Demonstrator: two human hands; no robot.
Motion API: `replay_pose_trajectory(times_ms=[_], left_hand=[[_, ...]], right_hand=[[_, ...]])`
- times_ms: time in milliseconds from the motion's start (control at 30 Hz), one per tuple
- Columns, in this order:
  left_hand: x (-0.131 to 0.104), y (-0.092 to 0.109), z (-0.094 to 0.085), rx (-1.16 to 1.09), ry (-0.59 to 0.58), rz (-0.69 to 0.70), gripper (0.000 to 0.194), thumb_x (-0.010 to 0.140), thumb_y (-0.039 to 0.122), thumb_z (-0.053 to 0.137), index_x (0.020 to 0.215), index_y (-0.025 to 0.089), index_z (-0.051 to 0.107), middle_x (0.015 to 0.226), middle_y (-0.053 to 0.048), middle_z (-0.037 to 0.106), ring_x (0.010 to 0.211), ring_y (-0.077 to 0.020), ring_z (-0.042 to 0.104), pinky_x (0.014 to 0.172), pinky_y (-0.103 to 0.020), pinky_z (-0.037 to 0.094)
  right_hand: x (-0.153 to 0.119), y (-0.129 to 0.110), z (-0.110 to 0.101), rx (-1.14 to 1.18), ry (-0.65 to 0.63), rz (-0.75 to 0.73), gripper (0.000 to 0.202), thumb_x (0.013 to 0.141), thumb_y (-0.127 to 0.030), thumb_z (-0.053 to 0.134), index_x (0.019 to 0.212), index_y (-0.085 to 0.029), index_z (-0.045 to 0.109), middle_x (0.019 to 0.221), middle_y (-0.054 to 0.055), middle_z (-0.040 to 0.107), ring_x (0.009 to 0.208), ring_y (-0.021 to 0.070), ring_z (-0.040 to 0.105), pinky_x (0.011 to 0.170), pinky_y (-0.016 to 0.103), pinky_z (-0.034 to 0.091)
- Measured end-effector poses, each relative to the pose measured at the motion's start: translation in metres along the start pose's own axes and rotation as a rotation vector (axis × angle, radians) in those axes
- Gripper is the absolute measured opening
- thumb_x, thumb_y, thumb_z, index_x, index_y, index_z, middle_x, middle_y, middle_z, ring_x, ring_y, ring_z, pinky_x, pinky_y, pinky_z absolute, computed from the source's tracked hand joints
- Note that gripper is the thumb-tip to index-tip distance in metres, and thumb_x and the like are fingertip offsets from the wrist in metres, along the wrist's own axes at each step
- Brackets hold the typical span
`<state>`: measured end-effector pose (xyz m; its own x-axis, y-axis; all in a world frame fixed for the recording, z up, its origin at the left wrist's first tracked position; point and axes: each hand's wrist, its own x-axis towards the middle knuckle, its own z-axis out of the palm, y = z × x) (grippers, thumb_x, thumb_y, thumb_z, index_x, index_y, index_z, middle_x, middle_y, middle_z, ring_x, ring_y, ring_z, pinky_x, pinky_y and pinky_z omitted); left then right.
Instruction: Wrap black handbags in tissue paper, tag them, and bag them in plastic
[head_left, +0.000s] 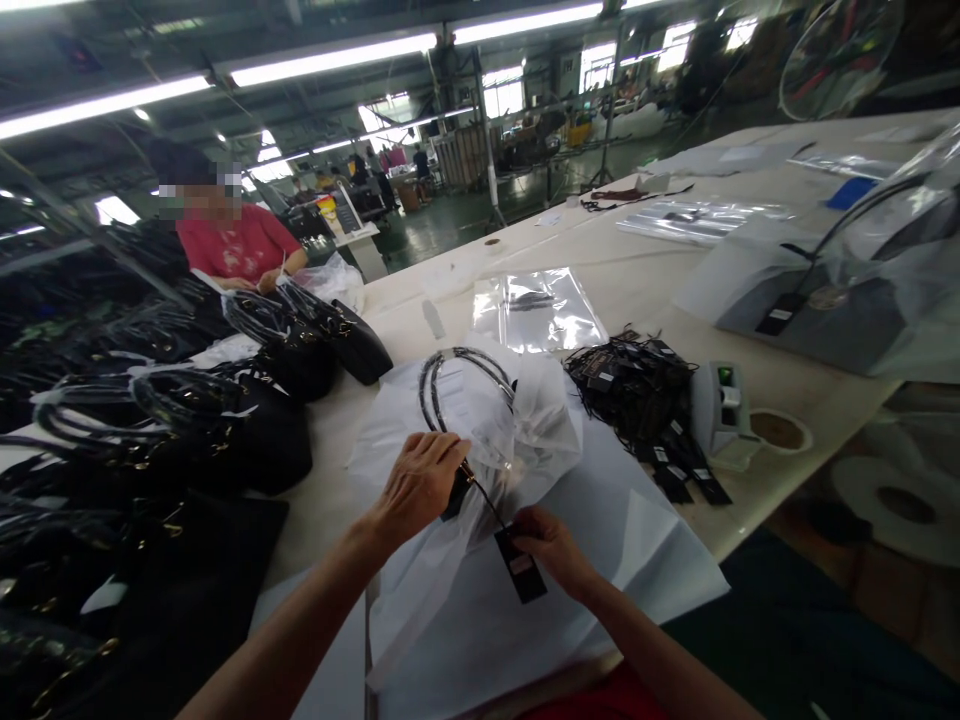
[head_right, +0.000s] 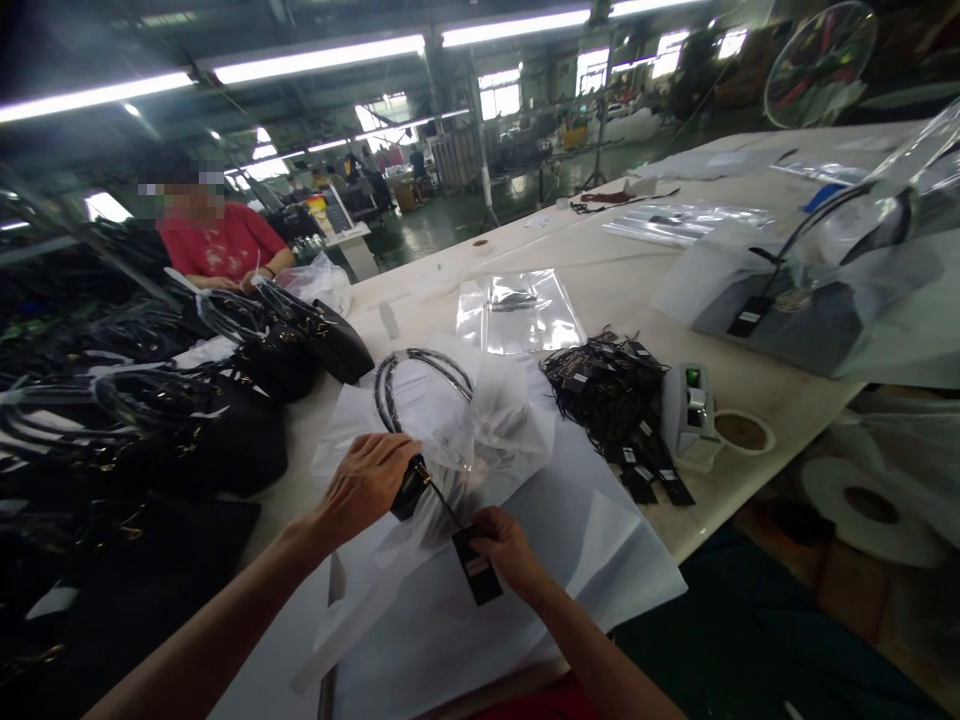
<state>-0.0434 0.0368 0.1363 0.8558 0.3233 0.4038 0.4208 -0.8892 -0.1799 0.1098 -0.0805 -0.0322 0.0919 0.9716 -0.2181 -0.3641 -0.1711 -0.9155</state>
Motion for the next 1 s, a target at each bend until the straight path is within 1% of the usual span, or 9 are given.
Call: replay_pose_trajectory(times_ms=[133, 267, 367, 467, 533, 633, 800, 900, 1000], left_hand=[[0.014, -0.007, -0.010, 0.006, 0.288, -0.276, 0.035, 0.084, 0.023, 0.054, 0.117, 0.009, 0.049, 0.109, -0.015, 0.059, 0.105, -0.0260, 0.053, 0.089, -0.038, 0.043], [0.057, -0.030, -0.014, -0.176, 0.307, -0.643, 0.077, 0.067, 0.033, 0.071, 0.131, 0.006, 0.037, 0.132, -0.020, 0.046, 0.124, -0.0315, 0.041, 0.102, -0.042, 0.035], [0.086, -0.046, -0.010, -0.481, 0.208, -0.931, 0.066, 0.056, 0.036, 0.075, 0.114, 0.012, 0.053, 0.111, -0.012, 0.060, 0.107, -0.0292, 0.054, 0.093, -0.040, 0.042], [0.105, -0.050, -0.009, -1.008, 0.078, -1.063, 0.037, 0.048, 0.037, 0.075, 0.073, 0.014, 0.060, 0.065, 0.001, 0.058, 0.062, -0.0146, 0.055, 0.061, -0.028, 0.045], [0.116, -0.046, -0.014, -1.248, 0.064, -1.070, 0.031, 0.042, 0.031, 0.076, 0.058, 0.015, 0.055, 0.049, 0.006, 0.048, 0.046, -0.0074, 0.042, 0.046, -0.022, 0.034], [0.139, -0.030, -0.030, -1.342, 0.097, -0.998, 0.027, 0.039, 0.023, 0.077, 0.050, 0.015, 0.053, 0.040, 0.008, 0.041, 0.039, -0.0037, 0.034, 0.040, -0.019, 0.023], [0.201, 0.011, -0.060, -1.478, 0.175, -0.758, 0.022, 0.039, 0.018, 0.076, 0.052, 0.014, 0.060, 0.042, 0.006, 0.045, 0.037, -0.0014, 0.033, 0.038, -0.017, 0.021], [0.245, 0.038, -0.077, -1.560, 0.243, -0.604, 0.015, 0.040, 0.014, 0.072, 0.048, 0.015, 0.059, 0.041, 0.006, 0.046, 0.034, -0.0014, 0.032, 0.037, -0.018, 0.022], [0.293, 0.067, -0.090, -1.608, 0.281, -0.507, 0.014, 0.037, 0.009, 0.067, 0.046, 0.017, 0.059, 0.037, 0.006, 0.046, 0.031, -0.0027, 0.032, 0.035, -0.018, 0.024]], right_hand=[[0.021, 0.013, 0.013, -0.423, 0.067, -0.067, 0.024, 0.059, -0.012, 0.057, 0.082, -0.019, 0.058, 0.073, -0.001, 0.063, 0.071, 0.0160, 0.059, 0.069, 0.030, 0.045], [0.021, 0.022, 0.006, -0.633, 0.252, -0.069, 0.023, 0.063, -0.009, 0.053, 0.083, -0.018, 0.056, 0.082, 0.003, 0.059, 0.079, 0.0189, 0.056, 0.074, 0.032, 0.043], [0.004, 0.029, -0.005, -0.754, 0.294, -0.031, 0.021, 0.060, -0.005, 0.051, 0.076, -0.017, 0.056, 0.080, 0.004, 0.058, 0.078, 0.0193, 0.056, 0.072, 0.031, 0.043], [-0.014, 0.030, -0.016, -0.835, 0.270, 0.015, 0.021, 0.057, -0.003, 0.053, 0.072, -0.017, 0.059, 0.079, 0.004, 0.061, 0.077, 0.0182, 0.058, 0.072, 0.028, 0.043], [-0.023, 0.027, -0.023, -0.868, 0.254, 0.034, 0.022, 0.058, -0.003, 0.055, 0.074, -0.017, 0.062, 0.083, 0.004, 0.064, 0.079, 0.0176, 0.059, 0.073, 0.026, 0.044], [-0.027, 0.019, -0.033, -0.912, 0.219, 0.049, 0.025, 0.061, -0.005, 0.058, 0.082, -0.017, 0.067, 0.087, 0.005, 0.068, 0.083, 0.0186, 0.062, 0.076, 0.026, 0.045], [-0.014, -0.008, -0.044, -0.970, -0.085, -0.066, 0.039, 0.070, -0.017, 0.066, 0.109, -0.020, 0.066, 0.105, 0.007, 0.070, 0.096, 0.0212, 0.064, 0.085, 0.027, 0.047], [-0.002, -0.049, -0.059, -0.922, -0.035, -0.280, 0.056, 0.072, -0.025, 0.069, 0.126, -0.025, 0.054, 0.122, 0.005, 0.063, 0.109, 0.0205, 0.059, 0.094, 0.027, 0.044], [0.006, -0.107, -0.094, -0.917, 0.091, -0.413, 0.041, 0.080, -0.027, 0.062, 0.121, -0.028, 0.058, 0.117, 0.001, 0.066, 0.108, 0.0188, 0.060, 0.096, 0.028, 0.043]])
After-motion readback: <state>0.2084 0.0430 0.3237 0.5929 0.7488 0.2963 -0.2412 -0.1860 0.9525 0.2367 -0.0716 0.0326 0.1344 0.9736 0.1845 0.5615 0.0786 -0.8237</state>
